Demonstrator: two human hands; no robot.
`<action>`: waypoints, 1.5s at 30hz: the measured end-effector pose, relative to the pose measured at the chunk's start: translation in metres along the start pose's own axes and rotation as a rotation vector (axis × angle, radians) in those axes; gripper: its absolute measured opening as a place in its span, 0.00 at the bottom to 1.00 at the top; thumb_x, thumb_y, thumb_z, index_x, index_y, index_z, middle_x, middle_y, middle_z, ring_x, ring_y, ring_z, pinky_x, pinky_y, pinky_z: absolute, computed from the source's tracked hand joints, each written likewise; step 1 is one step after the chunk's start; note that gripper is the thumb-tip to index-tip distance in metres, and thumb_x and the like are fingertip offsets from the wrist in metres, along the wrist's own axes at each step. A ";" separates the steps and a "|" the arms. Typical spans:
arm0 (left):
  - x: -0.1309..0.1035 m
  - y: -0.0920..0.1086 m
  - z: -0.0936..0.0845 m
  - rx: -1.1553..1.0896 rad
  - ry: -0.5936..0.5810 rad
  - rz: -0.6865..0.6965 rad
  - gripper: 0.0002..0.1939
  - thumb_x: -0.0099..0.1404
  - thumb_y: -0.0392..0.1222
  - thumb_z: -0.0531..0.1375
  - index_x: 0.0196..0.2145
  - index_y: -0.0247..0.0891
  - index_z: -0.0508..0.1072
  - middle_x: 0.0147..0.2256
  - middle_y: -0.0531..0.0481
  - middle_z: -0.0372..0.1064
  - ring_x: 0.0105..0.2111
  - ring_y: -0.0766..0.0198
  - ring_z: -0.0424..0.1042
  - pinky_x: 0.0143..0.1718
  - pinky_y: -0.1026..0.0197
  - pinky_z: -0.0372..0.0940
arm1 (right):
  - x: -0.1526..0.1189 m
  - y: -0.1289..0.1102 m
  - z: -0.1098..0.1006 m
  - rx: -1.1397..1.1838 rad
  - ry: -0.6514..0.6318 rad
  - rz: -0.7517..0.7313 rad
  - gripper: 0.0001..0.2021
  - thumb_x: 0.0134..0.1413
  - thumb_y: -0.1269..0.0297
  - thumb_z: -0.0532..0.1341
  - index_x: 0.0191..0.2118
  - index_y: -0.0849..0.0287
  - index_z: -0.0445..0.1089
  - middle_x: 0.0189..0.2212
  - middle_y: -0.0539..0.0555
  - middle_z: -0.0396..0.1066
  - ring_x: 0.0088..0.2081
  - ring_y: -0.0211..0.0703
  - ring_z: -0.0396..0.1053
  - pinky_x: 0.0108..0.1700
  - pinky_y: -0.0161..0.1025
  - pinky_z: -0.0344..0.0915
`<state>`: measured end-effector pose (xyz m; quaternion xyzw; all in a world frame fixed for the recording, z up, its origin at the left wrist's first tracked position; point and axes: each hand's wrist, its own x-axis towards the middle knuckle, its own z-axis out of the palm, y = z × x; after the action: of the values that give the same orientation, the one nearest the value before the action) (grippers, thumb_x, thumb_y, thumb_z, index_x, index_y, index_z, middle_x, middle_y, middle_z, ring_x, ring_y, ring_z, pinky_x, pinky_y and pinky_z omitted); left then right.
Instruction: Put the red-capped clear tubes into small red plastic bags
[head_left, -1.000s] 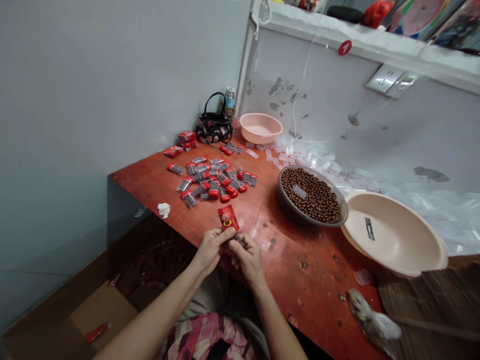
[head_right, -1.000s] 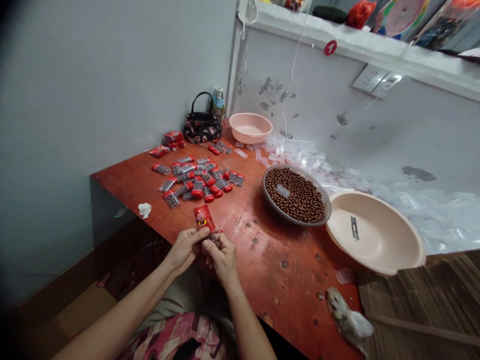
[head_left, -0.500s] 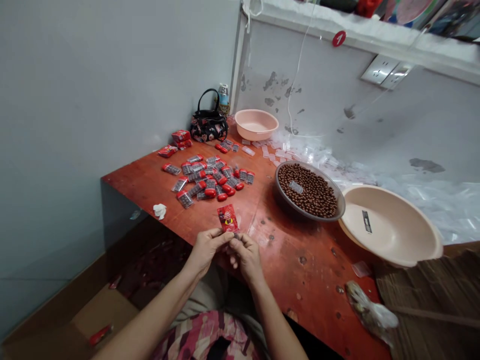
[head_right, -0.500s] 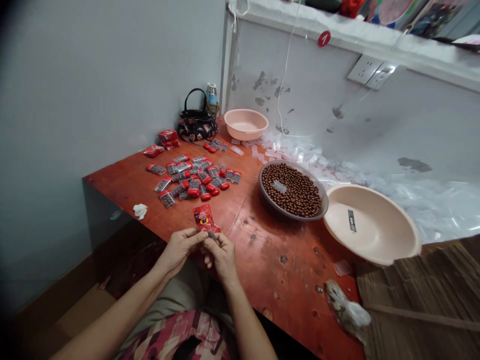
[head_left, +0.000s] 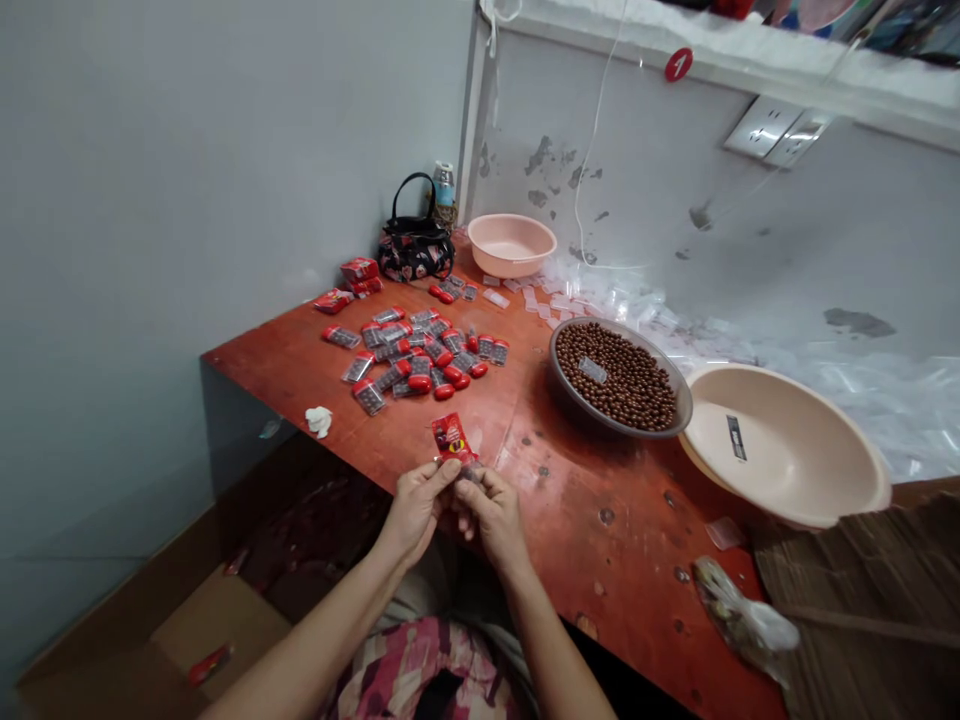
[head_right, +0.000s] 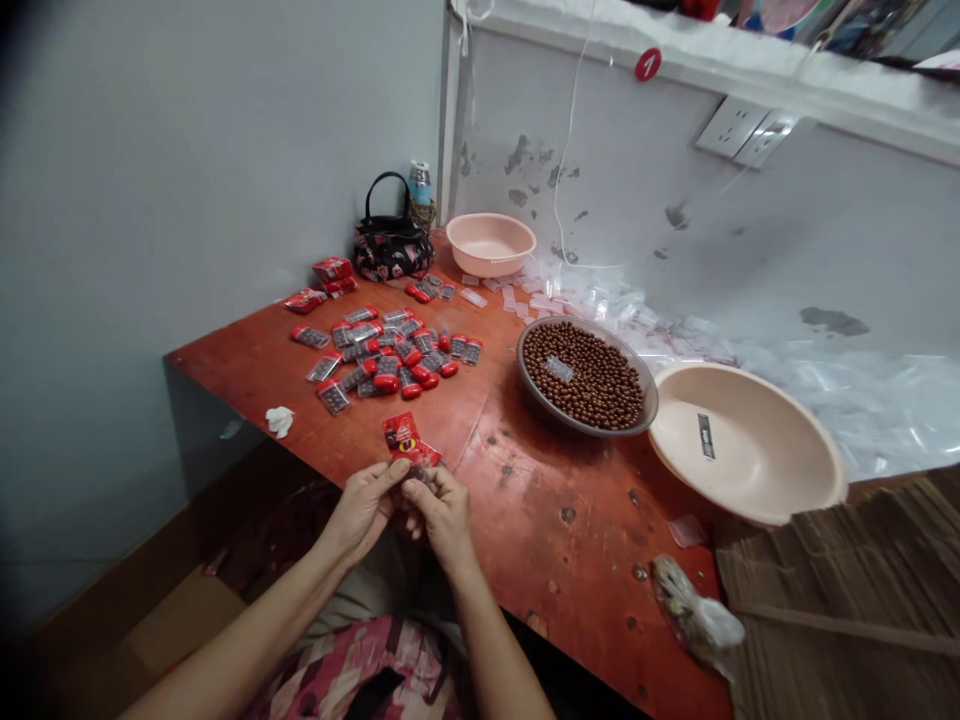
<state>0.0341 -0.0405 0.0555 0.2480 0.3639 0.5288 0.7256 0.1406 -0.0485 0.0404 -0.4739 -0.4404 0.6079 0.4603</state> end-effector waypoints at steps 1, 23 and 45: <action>-0.001 0.000 -0.001 -0.003 -0.014 -0.002 0.12 0.55 0.44 0.57 0.21 0.32 0.66 0.15 0.53 0.62 0.12 0.66 0.62 0.13 0.63 0.59 | 0.000 -0.001 0.001 0.017 -0.017 0.015 0.11 0.49 0.57 0.57 0.25 0.60 0.60 0.11 0.42 0.58 0.10 0.28 0.52 0.12 0.26 0.50; -0.002 -0.004 -0.008 0.073 0.052 -0.029 0.13 0.51 0.47 0.60 0.22 0.33 0.66 0.16 0.53 0.64 0.12 0.66 0.63 0.12 0.64 0.59 | -0.009 0.009 0.006 -0.097 0.098 -0.023 0.11 0.47 0.57 0.59 0.28 0.62 0.65 0.12 0.44 0.61 0.12 0.29 0.57 0.13 0.26 0.53; -0.002 -0.005 -0.008 0.301 0.183 0.084 0.11 0.49 0.45 0.62 0.21 0.33 0.71 0.16 0.54 0.65 0.14 0.69 0.62 0.16 0.66 0.55 | -0.009 0.010 -0.003 -0.006 0.057 -0.008 0.09 0.45 0.58 0.60 0.29 0.58 0.66 0.14 0.45 0.64 0.12 0.30 0.57 0.12 0.27 0.53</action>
<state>0.0301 -0.0445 0.0475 0.3197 0.4927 0.5184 0.6215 0.1430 -0.0593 0.0316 -0.4906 -0.4310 0.5909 0.4736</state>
